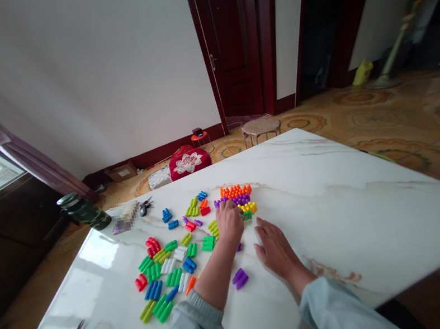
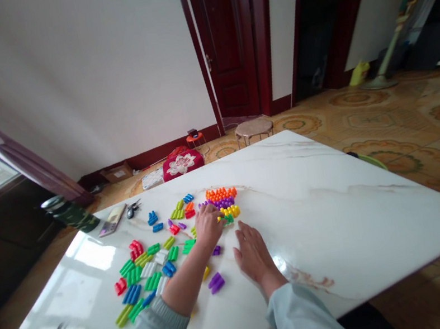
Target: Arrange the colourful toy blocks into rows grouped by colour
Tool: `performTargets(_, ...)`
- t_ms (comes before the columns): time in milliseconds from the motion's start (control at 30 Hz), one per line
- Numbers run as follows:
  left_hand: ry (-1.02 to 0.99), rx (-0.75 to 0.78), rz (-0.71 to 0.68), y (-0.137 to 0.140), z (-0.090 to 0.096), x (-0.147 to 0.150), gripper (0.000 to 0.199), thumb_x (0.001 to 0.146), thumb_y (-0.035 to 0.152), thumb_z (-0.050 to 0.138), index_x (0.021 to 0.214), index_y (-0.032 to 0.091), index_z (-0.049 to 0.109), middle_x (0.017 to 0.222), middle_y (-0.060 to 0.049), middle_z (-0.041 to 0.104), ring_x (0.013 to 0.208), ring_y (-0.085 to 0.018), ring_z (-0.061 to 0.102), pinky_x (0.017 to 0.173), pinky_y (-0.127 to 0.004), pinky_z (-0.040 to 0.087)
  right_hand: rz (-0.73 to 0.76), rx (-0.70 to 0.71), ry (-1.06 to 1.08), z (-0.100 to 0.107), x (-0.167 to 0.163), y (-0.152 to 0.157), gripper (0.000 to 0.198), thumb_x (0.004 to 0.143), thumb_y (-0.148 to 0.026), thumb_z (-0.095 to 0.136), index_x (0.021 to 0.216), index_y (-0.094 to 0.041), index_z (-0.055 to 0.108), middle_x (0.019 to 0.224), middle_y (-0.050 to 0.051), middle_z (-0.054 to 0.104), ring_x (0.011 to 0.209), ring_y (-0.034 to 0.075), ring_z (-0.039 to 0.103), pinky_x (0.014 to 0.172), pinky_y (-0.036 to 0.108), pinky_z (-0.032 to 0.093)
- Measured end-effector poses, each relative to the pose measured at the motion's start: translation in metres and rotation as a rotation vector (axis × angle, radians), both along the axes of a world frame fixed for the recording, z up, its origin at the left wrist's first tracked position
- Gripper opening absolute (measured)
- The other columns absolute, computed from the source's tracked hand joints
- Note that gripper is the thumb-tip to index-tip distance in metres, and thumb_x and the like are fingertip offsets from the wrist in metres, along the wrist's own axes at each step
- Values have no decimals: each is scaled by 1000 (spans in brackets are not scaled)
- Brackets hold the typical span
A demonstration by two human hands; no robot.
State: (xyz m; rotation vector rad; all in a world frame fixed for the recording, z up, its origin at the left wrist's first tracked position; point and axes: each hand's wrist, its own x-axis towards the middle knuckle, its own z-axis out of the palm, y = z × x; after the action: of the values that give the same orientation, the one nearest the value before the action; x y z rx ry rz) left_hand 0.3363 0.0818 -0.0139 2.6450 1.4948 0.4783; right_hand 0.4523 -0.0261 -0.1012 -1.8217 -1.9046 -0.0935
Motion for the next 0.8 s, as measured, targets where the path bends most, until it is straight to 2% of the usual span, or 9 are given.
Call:
performTargets(300,14,30,46,-1,-10,0,11,80,27,71,90,23,76,104,-7,63,105,-26,52,90,-40,43,-9,-60,18,7,0,-1,43,85,-22,53,126,-8,56,142,19,49,132,27,42,112,42,32)
performTargets(467,-100,53,110,-12,-7,-13,18,83,24,67,100,24,74,110,-6,63,106,-24,54,93,-38,43,4,-45,6,7,0,-1,42,85,-22,54,124,-8,57,141,19,50,132,28,42,111,42,33)
performTargets(567,-205,75,153,-23,-9,-44,19,84,21,65,100,25,73,108,-5,64,105,-23,56,93,-37,44,9,-16,-5,6,1,0,40,85,-22,53,123,-7,58,138,20,52,129,28,44,110,42,35)
performTargets(800,-281,113,333,-46,-26,-150,22,88,23,54,102,25,71,107,-6,66,105,-24,59,96,-41,46,30,51,-39,1,4,3,36,86,-23,53,118,-9,59,134,20,54,124,30,48,105,43,40)
